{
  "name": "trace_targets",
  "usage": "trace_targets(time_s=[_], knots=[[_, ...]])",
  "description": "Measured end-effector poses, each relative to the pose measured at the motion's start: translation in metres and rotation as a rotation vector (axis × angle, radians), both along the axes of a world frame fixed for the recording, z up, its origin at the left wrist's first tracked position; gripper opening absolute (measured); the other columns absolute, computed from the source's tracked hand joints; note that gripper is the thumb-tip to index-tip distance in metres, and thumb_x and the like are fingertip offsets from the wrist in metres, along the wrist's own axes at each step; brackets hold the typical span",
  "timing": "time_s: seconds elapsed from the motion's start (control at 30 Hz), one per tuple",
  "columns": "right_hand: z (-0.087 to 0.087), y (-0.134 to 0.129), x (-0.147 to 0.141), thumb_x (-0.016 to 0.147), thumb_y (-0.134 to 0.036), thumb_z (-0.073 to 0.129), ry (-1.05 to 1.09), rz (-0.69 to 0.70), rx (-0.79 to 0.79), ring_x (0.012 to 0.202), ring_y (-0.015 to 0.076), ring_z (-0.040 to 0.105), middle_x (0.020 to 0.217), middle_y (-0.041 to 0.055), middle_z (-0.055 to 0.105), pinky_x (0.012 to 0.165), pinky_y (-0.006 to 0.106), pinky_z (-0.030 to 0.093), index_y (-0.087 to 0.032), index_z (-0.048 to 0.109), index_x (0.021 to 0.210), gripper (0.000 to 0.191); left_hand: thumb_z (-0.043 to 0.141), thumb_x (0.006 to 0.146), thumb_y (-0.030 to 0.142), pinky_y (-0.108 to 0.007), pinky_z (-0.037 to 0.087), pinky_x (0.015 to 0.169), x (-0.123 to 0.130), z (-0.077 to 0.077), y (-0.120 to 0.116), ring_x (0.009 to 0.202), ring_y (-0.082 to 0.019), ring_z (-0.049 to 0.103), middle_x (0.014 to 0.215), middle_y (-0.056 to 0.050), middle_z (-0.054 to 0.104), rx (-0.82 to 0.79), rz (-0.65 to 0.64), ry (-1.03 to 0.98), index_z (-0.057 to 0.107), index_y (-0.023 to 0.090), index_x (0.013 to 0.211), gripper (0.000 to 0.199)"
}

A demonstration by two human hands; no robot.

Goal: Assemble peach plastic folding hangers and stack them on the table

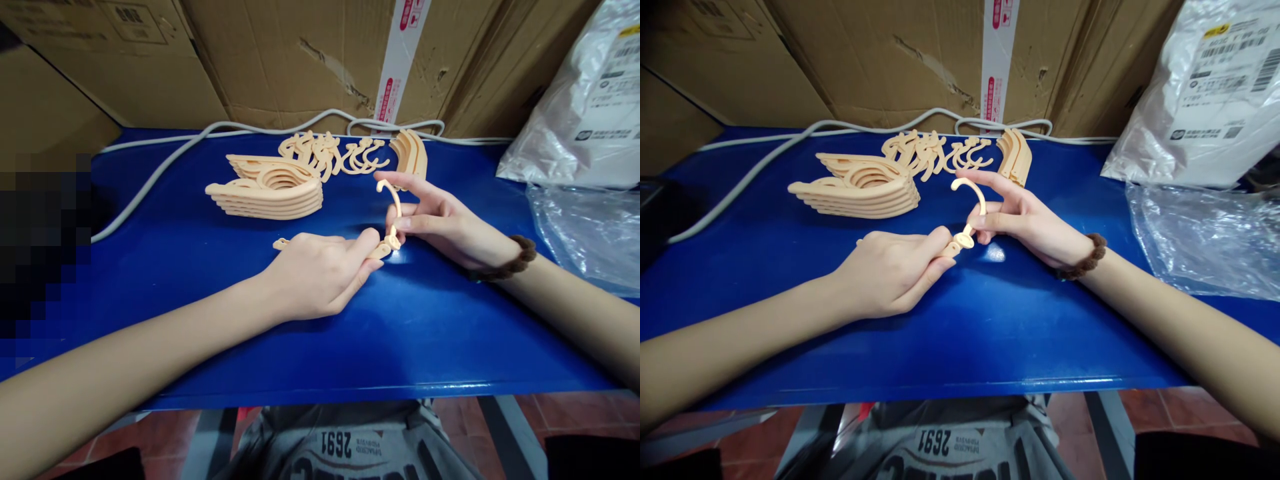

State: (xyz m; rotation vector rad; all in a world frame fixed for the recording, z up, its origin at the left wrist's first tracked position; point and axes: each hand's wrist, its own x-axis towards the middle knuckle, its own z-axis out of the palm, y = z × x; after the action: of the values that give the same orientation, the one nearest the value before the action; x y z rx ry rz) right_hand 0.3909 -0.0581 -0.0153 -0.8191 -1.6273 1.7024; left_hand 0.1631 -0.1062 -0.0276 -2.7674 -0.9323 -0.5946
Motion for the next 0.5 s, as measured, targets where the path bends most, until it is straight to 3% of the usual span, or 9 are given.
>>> trace_targets(time_s=[0.3,0.5], knots=[[0.0011,-0.0006,-0.0004,0.087,-0.016,0.071,0.025,-0.015,-0.043,0.070,0.0097,0.063,0.084,-0.0034,0.071,0.071,0.025,0.053,-0.019,0.043,0.151,0.070,0.023,0.108,0.030,-0.030,0.027,0.044,-0.0028,-0.0072,0.0013,0.050,-0.019,0.064,0.065,0.002,0.066,0.015,0.012,-0.049,0.049,0.019,0.102,0.028],[0.0017,-0.0007,-0.0002,0.086,-0.018,0.074,0.029,-0.044,-0.065,0.068,0.0102,0.061,0.081,-0.0035,0.069,0.070,0.025,0.053,-0.021,0.047,0.149,0.068,0.020,0.110,0.032,-0.028,0.030,0.048,-0.0041,-0.0041,0.0018,0.054,-0.016,0.063,0.066,0.001,0.065,0.011,0.024,-0.065,0.053,0.019,0.098,0.037]])
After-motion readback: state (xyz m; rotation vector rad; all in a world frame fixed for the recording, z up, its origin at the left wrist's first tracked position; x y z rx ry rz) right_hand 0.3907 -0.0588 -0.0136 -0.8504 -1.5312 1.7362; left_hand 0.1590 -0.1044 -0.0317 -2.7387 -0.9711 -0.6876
